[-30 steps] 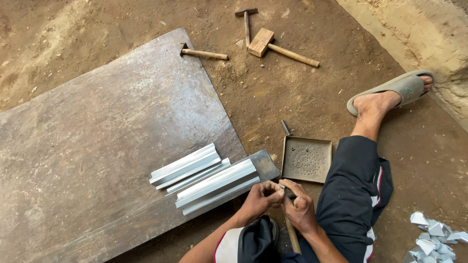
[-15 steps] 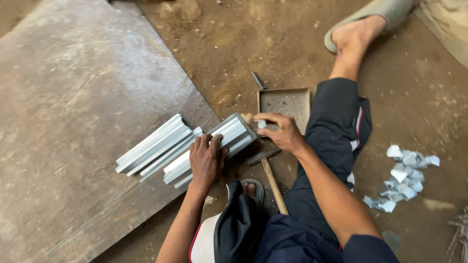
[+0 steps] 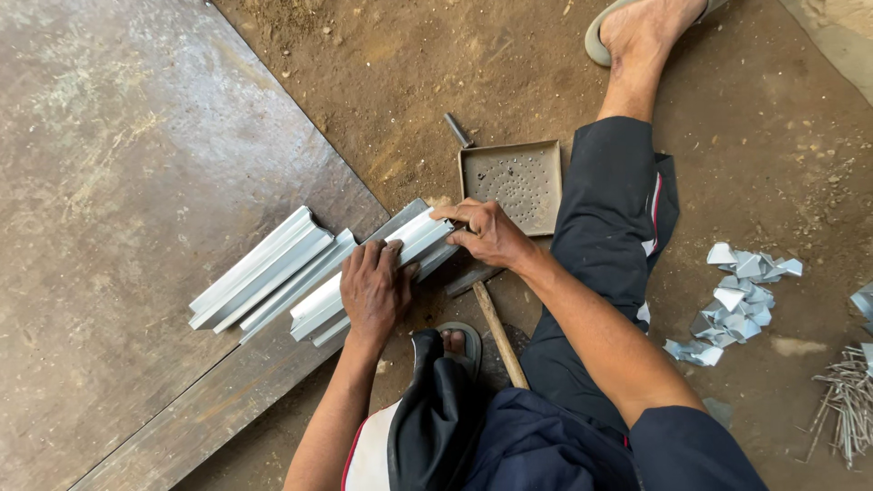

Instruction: The person sits on the floor and repeatedly places metal profiles on a metal block, then strikes them with a hammer to shear off small pieces. The cut pieces are collected in a perforated metal tray. The person handles the profiles one at a time and discards the cut-off pieces to the side.

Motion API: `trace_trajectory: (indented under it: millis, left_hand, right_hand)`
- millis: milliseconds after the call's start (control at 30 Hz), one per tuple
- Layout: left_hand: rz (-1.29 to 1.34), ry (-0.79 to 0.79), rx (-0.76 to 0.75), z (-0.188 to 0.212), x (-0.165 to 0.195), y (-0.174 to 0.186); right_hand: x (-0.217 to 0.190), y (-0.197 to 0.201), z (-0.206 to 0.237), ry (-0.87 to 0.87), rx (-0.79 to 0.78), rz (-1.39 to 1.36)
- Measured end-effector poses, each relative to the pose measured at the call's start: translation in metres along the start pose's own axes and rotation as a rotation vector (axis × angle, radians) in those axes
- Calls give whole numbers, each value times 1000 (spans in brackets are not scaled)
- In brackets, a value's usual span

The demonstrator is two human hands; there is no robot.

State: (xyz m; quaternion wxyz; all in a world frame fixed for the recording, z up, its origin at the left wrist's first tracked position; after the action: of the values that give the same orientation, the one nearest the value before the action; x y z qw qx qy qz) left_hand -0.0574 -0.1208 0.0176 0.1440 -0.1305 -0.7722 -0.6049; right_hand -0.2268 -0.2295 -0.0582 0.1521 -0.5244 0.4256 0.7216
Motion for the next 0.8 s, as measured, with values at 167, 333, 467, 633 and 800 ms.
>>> trace_trajectory:
  millis: [167, 333, 467, 633, 800]
  left_hand:
    - [7, -11, 1, -1, 0, 0]
    - [-5, -16, 26, 3, 1, 0]
    - [-50, 28, -86, -4, 2, -5]
    - [-105, -119, -197, -34, 15, -15]
    - [-26, -88, -396, -44, 7, -32]
  right_hand:
    - [-19, 2, 9, 220, 183, -107]
    - [-13, -10, 15, -44, 111, 121]
    - [-46, -14, 31, 379, 194, 503]
    - [-46, -16, 33, 184, 109, 354]
    - [-22, -14, 57, -67, 25, 437]
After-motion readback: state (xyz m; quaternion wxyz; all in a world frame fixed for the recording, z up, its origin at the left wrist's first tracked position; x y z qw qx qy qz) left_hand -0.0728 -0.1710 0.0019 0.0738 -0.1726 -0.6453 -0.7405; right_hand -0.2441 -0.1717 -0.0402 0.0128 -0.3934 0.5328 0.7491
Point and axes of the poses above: each hand's wrist, its own z-axis away from the middle knuckle, its own y-axis out of the back of the hand, x = y × z, the point moved 6 cm from there along -z, towards the middle knuckle, and after that the axes turned 2 degrees about x, right-handed, at the moved point
